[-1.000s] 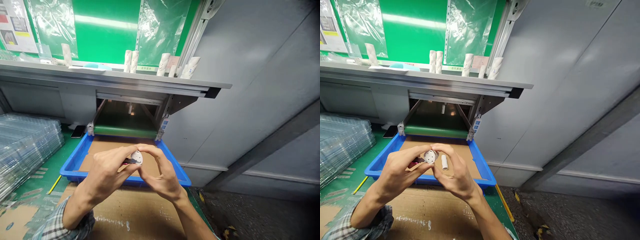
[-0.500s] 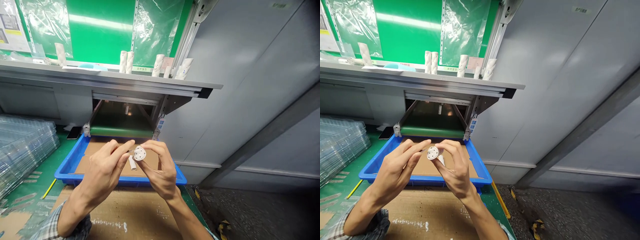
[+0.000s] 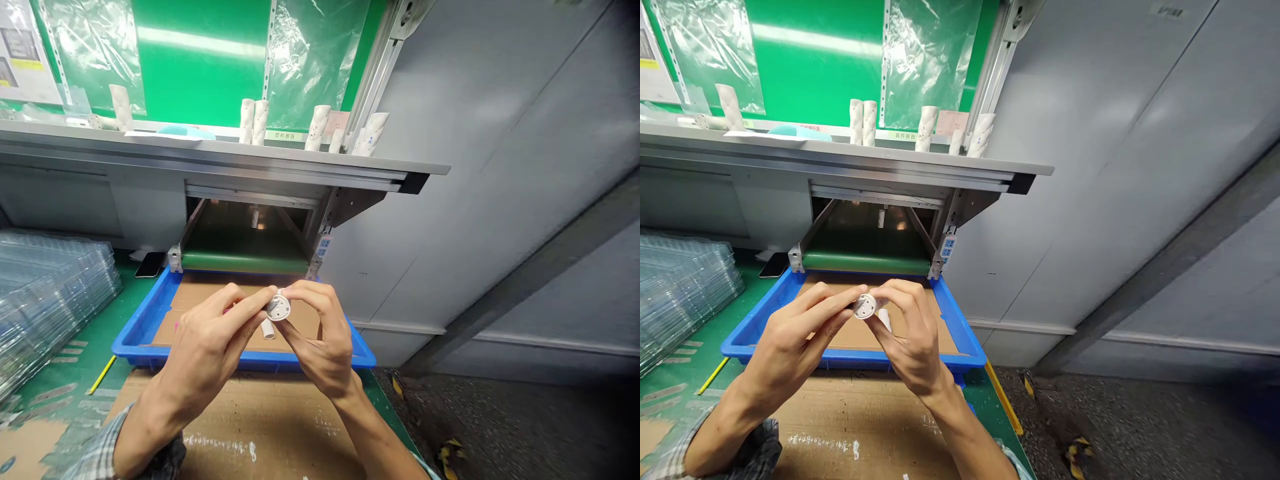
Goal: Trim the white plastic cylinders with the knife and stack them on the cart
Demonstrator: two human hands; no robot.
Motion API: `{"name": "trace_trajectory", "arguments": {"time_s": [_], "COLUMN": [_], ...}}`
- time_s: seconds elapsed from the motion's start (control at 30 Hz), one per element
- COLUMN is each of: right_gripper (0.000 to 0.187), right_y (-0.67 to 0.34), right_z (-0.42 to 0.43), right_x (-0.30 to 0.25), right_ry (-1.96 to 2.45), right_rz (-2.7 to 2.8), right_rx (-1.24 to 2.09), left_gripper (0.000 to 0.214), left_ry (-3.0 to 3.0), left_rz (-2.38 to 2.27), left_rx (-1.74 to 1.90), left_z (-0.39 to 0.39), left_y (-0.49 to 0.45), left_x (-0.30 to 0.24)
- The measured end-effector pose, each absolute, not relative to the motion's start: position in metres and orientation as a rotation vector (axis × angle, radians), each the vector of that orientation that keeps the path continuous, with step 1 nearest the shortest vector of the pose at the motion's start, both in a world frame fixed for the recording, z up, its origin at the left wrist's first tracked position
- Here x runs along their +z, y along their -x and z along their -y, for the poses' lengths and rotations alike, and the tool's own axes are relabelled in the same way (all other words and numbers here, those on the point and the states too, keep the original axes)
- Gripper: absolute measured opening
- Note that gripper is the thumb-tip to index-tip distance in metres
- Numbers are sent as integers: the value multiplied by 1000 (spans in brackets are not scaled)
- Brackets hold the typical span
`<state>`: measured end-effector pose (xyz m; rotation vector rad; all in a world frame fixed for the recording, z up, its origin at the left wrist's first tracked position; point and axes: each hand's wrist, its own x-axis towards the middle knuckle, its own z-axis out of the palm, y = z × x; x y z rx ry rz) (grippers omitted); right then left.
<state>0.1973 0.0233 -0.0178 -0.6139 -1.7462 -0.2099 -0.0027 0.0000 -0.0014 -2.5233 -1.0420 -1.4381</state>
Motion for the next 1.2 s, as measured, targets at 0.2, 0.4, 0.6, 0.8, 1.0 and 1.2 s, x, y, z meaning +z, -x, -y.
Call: {"name": "trace_trajectory", "arguments": {"time_s": [0.2, 0.4, 0.6, 0.8, 1.0, 1.2], "right_gripper": [35, 35, 34, 34, 31, 32], "right_y": [-197, -197, -196, -197, -197, -197], "right_z": [-23, -24, -24, -23, -23, -23], "right_x": [-19, -19, -20, -19, -18, -18], "right_ry": [621, 631, 629, 635, 643, 654], "right_rz": [1743, 1741, 1741, 1745, 1720, 1722], "right_rx": [-216, -224, -211, -200, -236, -328], "left_gripper": [34, 34, 32, 32, 33, 35], "left_ry": [2519, 2539, 2542, 2489, 2411, 2357], "left_rz": [1052, 1072, 1084, 1052, 1051, 1064], "left_rx": [-1434, -1453, -1479, -1524, -1432, -1352], "left_z": [2, 1, 0, -2, 4, 5], "left_y": [4, 4, 4, 4, 3, 0], "left_x": [-2, 0, -1, -1, -1, -3]}}
